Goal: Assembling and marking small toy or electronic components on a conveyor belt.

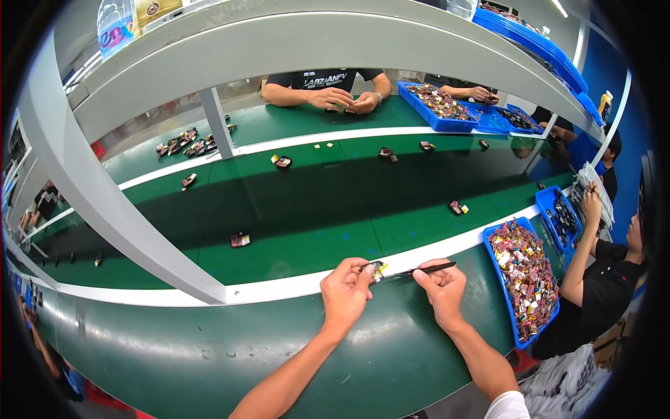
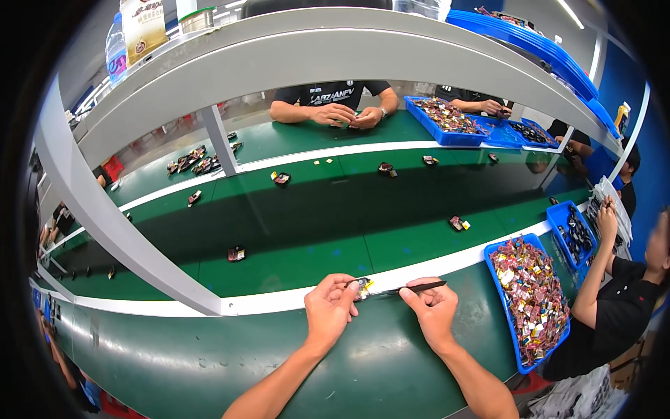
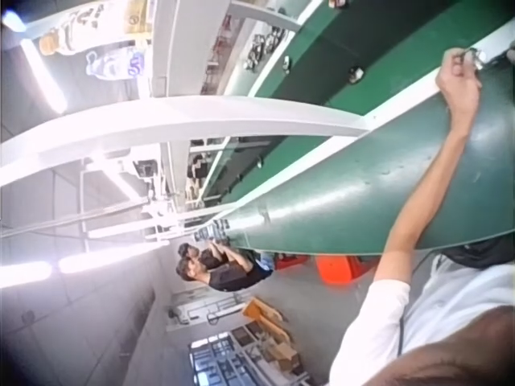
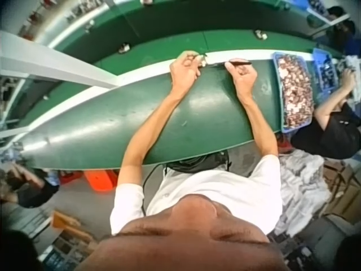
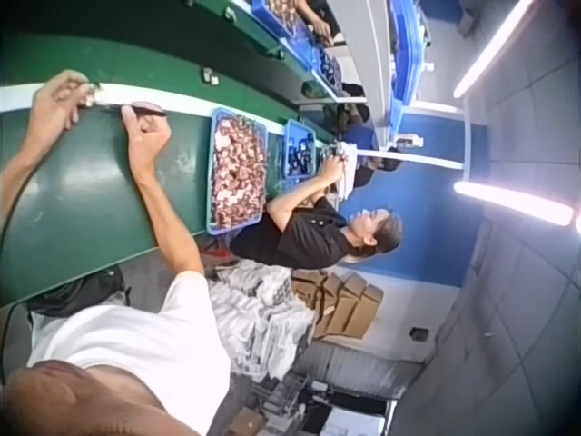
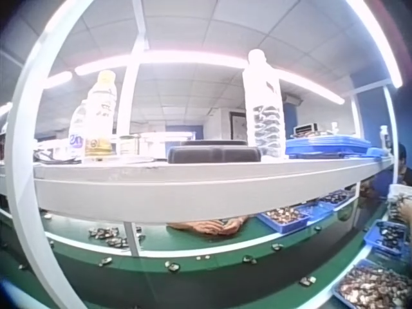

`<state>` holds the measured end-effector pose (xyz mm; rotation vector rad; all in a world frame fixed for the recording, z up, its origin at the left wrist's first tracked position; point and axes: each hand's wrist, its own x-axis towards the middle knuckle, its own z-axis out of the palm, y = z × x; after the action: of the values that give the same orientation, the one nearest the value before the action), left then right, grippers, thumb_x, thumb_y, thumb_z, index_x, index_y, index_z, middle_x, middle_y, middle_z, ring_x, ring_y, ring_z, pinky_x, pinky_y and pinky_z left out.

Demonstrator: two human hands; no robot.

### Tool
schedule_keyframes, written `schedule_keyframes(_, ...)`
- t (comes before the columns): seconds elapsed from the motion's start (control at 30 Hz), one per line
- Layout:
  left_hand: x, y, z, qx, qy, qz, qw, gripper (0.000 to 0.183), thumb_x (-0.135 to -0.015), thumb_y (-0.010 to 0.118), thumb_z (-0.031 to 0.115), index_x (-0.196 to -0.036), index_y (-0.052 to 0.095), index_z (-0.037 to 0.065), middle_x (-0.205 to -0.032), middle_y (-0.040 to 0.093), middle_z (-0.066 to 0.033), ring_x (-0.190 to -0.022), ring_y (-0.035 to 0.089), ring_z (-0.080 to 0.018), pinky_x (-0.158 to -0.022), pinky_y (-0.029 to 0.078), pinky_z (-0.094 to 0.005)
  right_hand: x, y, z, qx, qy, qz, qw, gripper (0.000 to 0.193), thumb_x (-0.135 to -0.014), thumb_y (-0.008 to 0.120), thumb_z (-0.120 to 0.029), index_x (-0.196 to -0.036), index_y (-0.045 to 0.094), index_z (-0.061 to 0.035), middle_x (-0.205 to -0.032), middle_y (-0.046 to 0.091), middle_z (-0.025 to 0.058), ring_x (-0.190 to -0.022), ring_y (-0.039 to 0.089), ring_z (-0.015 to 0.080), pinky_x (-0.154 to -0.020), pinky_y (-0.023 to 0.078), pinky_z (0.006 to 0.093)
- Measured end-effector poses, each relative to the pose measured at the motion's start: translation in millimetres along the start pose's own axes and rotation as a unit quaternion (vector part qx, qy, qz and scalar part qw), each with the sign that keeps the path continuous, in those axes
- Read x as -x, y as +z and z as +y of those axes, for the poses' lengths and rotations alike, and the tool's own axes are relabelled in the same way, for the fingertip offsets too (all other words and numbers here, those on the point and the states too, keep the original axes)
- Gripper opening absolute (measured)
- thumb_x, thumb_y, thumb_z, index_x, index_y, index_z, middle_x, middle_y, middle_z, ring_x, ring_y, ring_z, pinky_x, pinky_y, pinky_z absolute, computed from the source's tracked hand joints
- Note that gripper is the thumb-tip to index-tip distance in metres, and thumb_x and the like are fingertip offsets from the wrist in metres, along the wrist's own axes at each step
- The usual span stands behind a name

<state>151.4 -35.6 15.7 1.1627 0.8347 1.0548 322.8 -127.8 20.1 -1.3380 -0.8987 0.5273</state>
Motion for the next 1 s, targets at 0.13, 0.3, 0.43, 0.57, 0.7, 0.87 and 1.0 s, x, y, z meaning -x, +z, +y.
schedule_keyframes(0.13, 1.0, 0.7, 0.7, 0.003, 0.004, -0.002, 1.0, 0.012, -0.092, 0.068, 0.002, -0.101, 0.067, -0.005, -0.079, 0.07, -0.0094, -0.054, 0.057, -0.0072, -0.047, 0.044, -0.0222, -1.7, -2.7, -8.4, -0.029, 0.043, -0.015, 0.999, 0.015, -0.085, 0.075, 0.002, -0.096, 0.065, 0.0024, -0.071, 0.063, 0.0007, -0.051, 0.045, 0.0005, -0.043, 0.03, 0.0185)
schedule_keyframes(0.3, 1.1, -3.1, 2.7, 0.01, 0.009, -0.01, 1.0, 0.012, -0.092, 0.068, 0.002, -0.101, 0.066, -0.006, -0.08, 0.071, -0.0099, -0.054, 0.057, -0.0071, -0.048, 0.044, -0.0221, 0.1, 0.6, -17.6, -0.07, 0.106, -0.055, 0.99, 0.013, -0.086, 0.074, 0.005, -0.096, 0.065, 0.0036, -0.079, 0.069, 0.0046, -0.057, 0.051, 0.0003, -0.048, 0.034, 0.0172)
schedule_keyframes(0.43, 1.0, -3.5, 1.6, -0.014, 0.012, -0.027, 0.999, 0.013, -0.092, 0.069, 0.003, -0.102, 0.067, -0.005, -0.081, 0.071, -0.01, -0.054, 0.057, -0.0071, -0.048, 0.044, -0.0223, 5.9, 9.4, -8.4, -0.073, 0.051, -0.064, 0.994, 0.011, -0.087, 0.072, 0.006, -0.095, 0.065, 0.0041, -0.078, 0.069, 0.005, -0.056, 0.05, 0.0, -0.049, 0.035, 0.0164)
schedule_keyframes(0.57, -0.5, -3.2, -5.0, -0.02, 0.009, -0.054, 0.998, 0.015, -0.093, 0.069, 0.006, -0.105, 0.066, -0.003, -0.08, 0.07, -0.009, -0.054, 0.06, -0.0078, -0.045, 0.042, -0.0209, 12.2, 5.8, -1.2, -0.023, -0.026, -0.073, 0.997, 0.013, -0.085, 0.075, 0.005, -0.095, 0.067, 0.0032, -0.075, 0.068, 0.0022, -0.054, 0.046, -0.0016, -0.048, 0.032, 0.0163)
schedule_keyframes(0.7, 0.8, -3.4, -2.1, -0.041, 0.01, -0.05, 0.998, 0.015, -0.092, 0.07, 0.005, -0.103, 0.067, -0.004, -0.08, 0.07, -0.008, -0.054, 0.059, -0.0069, -0.046, 0.043, -0.0213, 13.7, 12.5, -3.1, 0.042, -0.089, -0.054, 0.994, 0.014, -0.082, 0.08, 0.002, -0.092, 0.071, 0.0012, -0.074, 0.068, -0.0003, -0.049, 0.043, -0.0015, -0.046, 0.031, 0.017)
schedule_keyframes(0.87, 2.6, -1.0, -6.3, -0.051, 0.008, -0.048, 0.998, 0.014, -0.091, 0.07, 0.003, -0.102, 0.068, -0.006, -0.082, 0.071, -0.0075, -0.055, 0.057, -0.0054, -0.047, 0.043, -0.0213, 15.5, 10.9, -4.6, 0.123, -0.169, -0.062, 0.976, 0.015, -0.078, 0.083, 0.0, -0.089, 0.073, 0.0005, -0.075, 0.07, 0.0004, -0.045, 0.043, -0.0004, -0.045, 0.031, 0.0181)
schedule_keyframes(1.0, -1.6, -0.5, -9.0, -0.038, 0.041, -0.055, 0.997, 0.013, -0.093, 0.069, 0.003, -0.103, 0.068, -0.005, -0.079, 0.07, -0.0085, -0.054, 0.058, -0.0078, -0.048, 0.045, -0.0222, 15.4, 10.4, -7.3, 0.126, -0.145, -0.056, 0.98, 0.014, -0.078, 0.082, 0.0, -0.088, 0.072, 0.0004, -0.078, 0.073, 0.0016, -0.046, 0.045, -0.0007, -0.045, 0.032, 0.0181)
